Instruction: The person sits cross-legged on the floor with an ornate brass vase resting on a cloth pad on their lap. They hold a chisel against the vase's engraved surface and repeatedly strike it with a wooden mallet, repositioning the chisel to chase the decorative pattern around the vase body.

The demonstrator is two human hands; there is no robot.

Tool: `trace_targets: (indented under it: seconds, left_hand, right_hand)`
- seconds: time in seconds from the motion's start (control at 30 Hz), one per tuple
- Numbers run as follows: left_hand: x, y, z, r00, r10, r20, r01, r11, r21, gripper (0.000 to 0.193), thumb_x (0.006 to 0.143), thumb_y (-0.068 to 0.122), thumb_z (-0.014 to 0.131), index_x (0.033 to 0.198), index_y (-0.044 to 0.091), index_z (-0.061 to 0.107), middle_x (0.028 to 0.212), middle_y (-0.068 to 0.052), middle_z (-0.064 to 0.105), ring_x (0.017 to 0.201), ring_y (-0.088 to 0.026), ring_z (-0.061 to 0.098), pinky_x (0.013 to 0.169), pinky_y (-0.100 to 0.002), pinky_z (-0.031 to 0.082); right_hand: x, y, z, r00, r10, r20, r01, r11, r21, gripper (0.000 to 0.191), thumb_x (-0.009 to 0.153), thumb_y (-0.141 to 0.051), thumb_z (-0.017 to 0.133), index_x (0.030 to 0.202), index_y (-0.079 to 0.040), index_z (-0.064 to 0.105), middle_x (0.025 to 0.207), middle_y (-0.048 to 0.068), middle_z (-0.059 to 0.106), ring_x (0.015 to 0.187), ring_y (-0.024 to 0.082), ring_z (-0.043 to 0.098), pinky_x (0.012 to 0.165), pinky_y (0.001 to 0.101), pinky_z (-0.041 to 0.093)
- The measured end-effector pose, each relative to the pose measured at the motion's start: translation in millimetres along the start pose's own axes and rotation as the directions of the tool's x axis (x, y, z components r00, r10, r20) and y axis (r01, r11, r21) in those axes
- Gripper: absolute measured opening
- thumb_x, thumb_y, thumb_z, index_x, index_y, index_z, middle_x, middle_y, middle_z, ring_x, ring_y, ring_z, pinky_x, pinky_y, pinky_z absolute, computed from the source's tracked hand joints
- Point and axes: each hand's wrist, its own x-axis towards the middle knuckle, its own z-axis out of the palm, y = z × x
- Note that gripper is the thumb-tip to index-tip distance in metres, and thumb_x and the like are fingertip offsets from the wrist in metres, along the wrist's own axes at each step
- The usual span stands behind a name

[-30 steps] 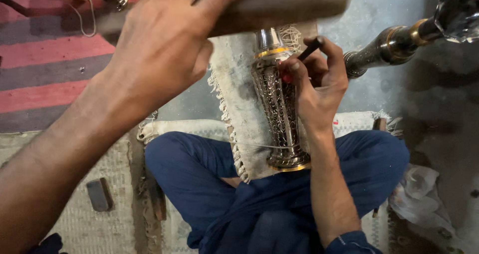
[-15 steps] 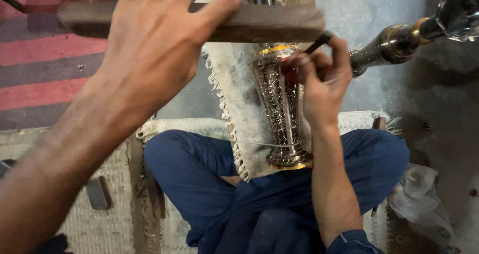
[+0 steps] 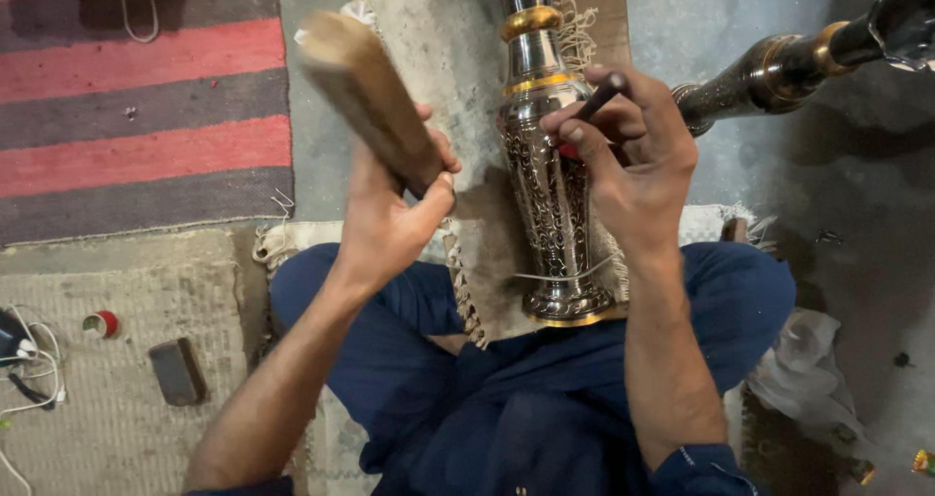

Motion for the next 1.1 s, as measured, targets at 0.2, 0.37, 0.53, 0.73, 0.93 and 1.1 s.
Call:
trace_targets:
  seconds: [0.2,0.37,0.53,0.73,0.93,1.1]
  left_hand:
    - [29,41,-28,0.98,-0.146,0.138,0.085,0.923,0.375,0.059,0.09,0.007,0.068,0.142,0.009,0.041,0.102,-0.011,0.07,0.095,-0.024,0.072,0.082,-0.037,0.058]
    - [52,85,-49,0.945,0.084,0.317,-0.297,0.629,0.718,0.066,0.087,0.002,0.07,0.146,0.014,0.044,0.111,-0.02,0.068,0.103,-0.042,0.067,0.086,-0.052,0.052]
    - [68,116,-45,0.851,0.306,0.427,-0.525,0.528,0.667,0.069,0.087,-0.003,0.067,0.148,0.008,0.038,0.122,-0.025,0.06,0.109,-0.045,0.061,0.088,-0.053,0.049]
    - [71,129,-42,0.837,0.277,0.472,-0.546,0.373,0.75,0.074,0.085,-0.006,0.064,0.154,0.011,0.045,0.118,-0.021,0.062,0.104,-0.039,0.062,0.086,-0.052,0.049]
    - [66,129,-40,0.868,0.256,0.425,-0.496,0.419,0.76,0.073,0.086,-0.004,0.067,0.154,0.012,0.047,0.112,-0.019,0.06,0.104,-0.04,0.061,0.086,-0.051,0.049]
    - [63,127,-41,0.848,0.302,0.435,-0.516,0.29,0.806,0.068,0.09,-0.002,0.068,0.153,0.015,0.046,0.107,-0.017,0.058,0.101,-0.037,0.061,0.085,-0.051,0.049]
  right_hand:
    - [-2,6,1,0.999,-0.012,-0.031,0.012,1.0,-0.009,0.034,0.109,0.01,0.072,0.136,0.002,0.054,0.11,0.014,0.073,0.104,0.018,0.076,0.089,0.027,0.066]
    - [-4,9,3,0.997,-0.048,-0.057,0.047,0.998,-0.032,0.037,0.109,0.01,0.072,0.139,0.002,0.053,0.107,0.014,0.074,0.099,0.016,0.074,0.086,0.0249,0.063]
    - [-7,10,4,0.996,-0.051,-0.072,0.048,0.998,-0.048,0.035,0.11,0.011,0.07,0.137,0.002,0.051,0.11,0.015,0.074,0.102,0.016,0.075,0.091,0.0261,0.064]
    - [-6,13,4,0.995,-0.083,-0.05,0.078,0.993,-0.09,0.035,0.11,0.014,0.068,0.137,0.002,0.049,0.109,0.016,0.076,0.101,0.016,0.076,0.088,0.026,0.066]
    - [-7,14,4,0.996,-0.071,-0.058,0.068,0.996,-0.054,0.037,0.11,0.015,0.068,0.139,0.003,0.049,0.107,0.016,0.076,0.099,0.016,0.075,0.087,0.0255,0.064]
    - [-6,13,4,0.997,-0.053,-0.063,0.048,0.996,-0.071,0.039,0.107,0.012,0.068,0.139,0.001,0.048,0.108,0.012,0.077,0.095,0.014,0.076,0.081,0.0225,0.064]
